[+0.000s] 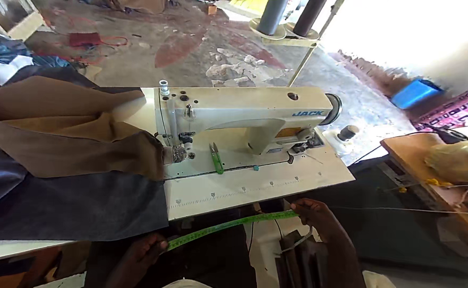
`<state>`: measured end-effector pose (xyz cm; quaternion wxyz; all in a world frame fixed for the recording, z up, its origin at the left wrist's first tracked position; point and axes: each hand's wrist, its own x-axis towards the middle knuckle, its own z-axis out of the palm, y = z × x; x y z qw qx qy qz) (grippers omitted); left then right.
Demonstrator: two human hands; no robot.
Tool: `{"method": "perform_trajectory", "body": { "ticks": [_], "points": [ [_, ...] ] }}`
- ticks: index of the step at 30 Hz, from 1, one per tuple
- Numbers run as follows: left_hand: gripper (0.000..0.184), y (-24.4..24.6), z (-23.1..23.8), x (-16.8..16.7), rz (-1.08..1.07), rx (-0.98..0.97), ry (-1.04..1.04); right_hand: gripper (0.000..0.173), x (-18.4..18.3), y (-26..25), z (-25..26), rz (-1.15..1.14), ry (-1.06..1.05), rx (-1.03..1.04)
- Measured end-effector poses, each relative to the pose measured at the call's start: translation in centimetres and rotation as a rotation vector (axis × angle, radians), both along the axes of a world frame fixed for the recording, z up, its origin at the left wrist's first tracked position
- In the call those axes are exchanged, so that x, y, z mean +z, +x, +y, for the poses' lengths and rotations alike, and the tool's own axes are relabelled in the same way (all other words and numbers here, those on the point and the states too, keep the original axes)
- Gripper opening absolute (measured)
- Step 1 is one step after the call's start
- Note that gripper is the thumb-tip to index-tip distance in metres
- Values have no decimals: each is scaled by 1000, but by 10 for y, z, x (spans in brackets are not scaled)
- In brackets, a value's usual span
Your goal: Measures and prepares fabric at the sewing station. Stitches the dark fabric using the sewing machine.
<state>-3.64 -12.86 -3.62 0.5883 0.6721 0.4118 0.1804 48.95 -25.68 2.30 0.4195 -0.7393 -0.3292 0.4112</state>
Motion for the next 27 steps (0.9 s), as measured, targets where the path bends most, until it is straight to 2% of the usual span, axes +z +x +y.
{"method": "perform_trajectory", "body": {
  "ticks": [6, 12, 15, 18, 22, 24, 25, 27],
  "points": [
    [21, 19, 3, 35, -189, -56, -60, 11, 1, 6, -7, -30, 112, -235],
    [26, 18, 6, 40, -175, -102, -75, 11, -2, 10, -11, 46, 138, -236],
    [34, 14, 3, 38, -177, -142, -109, 10, -4, 14, -14, 1, 163, -270],
    [39, 10, 4, 39, -170, -190, -101, 13, -4, 27, -18, -220, 236, -407],
    [38, 9, 7, 38, -92, -244, -34, 24, 5, 47, -27, -434, 364, -760],
    [35, 11, 8, 37, -40, -265, -1, 33, 10, 59, -35, -652, 351, -880],
    [31, 14, 7, 39, -37, -269, 11, 36, 13, 63, -40, -789, 298, -885],
    [24, 28, 3, 47, -74, -286, 39, 38, 23, 60, -44, -952, 141, -734]
  ]
}}
